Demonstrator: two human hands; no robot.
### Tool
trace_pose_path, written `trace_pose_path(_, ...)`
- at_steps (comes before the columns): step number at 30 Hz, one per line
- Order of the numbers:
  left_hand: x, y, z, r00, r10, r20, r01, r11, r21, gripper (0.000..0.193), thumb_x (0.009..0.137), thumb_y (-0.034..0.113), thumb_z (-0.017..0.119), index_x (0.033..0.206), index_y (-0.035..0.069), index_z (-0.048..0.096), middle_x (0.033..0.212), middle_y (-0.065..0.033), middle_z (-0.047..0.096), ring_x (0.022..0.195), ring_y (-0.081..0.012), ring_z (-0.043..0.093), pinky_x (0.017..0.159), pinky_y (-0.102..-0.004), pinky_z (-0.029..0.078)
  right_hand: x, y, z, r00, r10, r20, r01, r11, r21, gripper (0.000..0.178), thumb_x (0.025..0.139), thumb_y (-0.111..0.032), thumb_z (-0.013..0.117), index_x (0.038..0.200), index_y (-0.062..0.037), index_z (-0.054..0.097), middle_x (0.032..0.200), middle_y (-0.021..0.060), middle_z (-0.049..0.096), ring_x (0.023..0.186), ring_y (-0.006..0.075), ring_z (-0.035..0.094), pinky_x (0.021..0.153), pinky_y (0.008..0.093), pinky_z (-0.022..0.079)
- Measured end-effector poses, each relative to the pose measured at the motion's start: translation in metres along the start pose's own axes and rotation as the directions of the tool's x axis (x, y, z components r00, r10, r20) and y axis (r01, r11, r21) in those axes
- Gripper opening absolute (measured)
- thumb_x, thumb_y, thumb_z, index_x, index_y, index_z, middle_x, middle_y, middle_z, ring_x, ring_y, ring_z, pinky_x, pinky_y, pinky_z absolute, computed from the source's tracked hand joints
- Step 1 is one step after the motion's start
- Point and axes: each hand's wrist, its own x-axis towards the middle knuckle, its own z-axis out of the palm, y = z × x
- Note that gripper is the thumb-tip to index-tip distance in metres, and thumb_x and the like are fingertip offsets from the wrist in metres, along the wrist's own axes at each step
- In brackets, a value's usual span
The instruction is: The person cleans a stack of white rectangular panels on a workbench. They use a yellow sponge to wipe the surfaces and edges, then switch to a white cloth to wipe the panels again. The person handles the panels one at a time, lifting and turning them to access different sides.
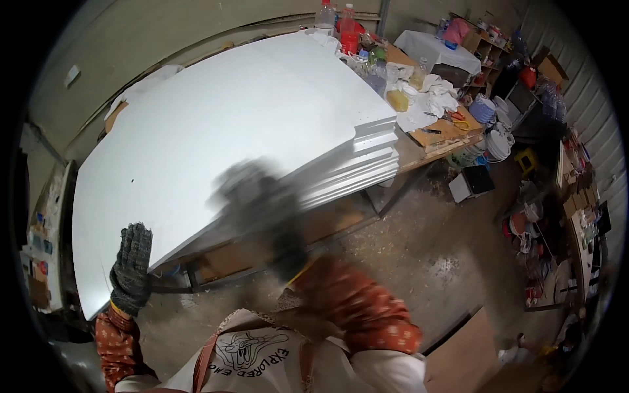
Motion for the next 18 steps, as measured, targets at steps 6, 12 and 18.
trace_pose_path(6,-0.012,-0.001,0.000,0.998,0.009,0.055,-0.012,0.998,0.056,0.072,0.071,0.008,0.064,0.137,0.000,0.037,0.142,-0.0195,0.036,0.133,-0.0377,0.032,0.109,-0.0485,0.028,0.013,0.015,-0.006,0.979,-0.190,0.067,0.157,0.929,0.335,0.044,0.090,-0.025,0.053,0.129,-0.0084,0.043,0.137,0.0166,0.040,0.130,0.0303,0.036,0.106,0.0395,0.035)
trace_pose_path(12,0.000,0.002,-0.002,1.000,0.018,-0.009,-0.019,0.999,-0.050,0.066,0.069,-0.007,0.045,0.135,-0.002,0.040,0.140,-0.0226,0.037,0.132,-0.0396,0.033,0.108,-0.0531,0.028,0.009,0.081,0.006,0.947,0.233,0.221,-0.310,0.843,0.439,0.037,0.093,-0.024,0.048,0.125,-0.0064,0.046,0.130,0.0148,0.045,0.126,0.0254,0.039,0.104,0.0356,0.038)
trace_pose_path(18,-0.003,0.005,-0.003,1.000,-0.014,-0.012,0.014,1.000,-0.018,0.060,0.071,-0.006,0.046,0.131,-0.003,0.043,0.137,-0.0226,0.041,0.130,-0.0393,0.036,0.108,-0.0527,0.030,0.013,0.037,-0.008,0.991,-0.088,0.100,0.065,0.976,0.209,0.045,0.087,-0.039,0.058,0.124,-0.0145,0.050,0.135,0.0101,0.044,0.126,0.0259,0.041,0.101,0.0402,0.038)
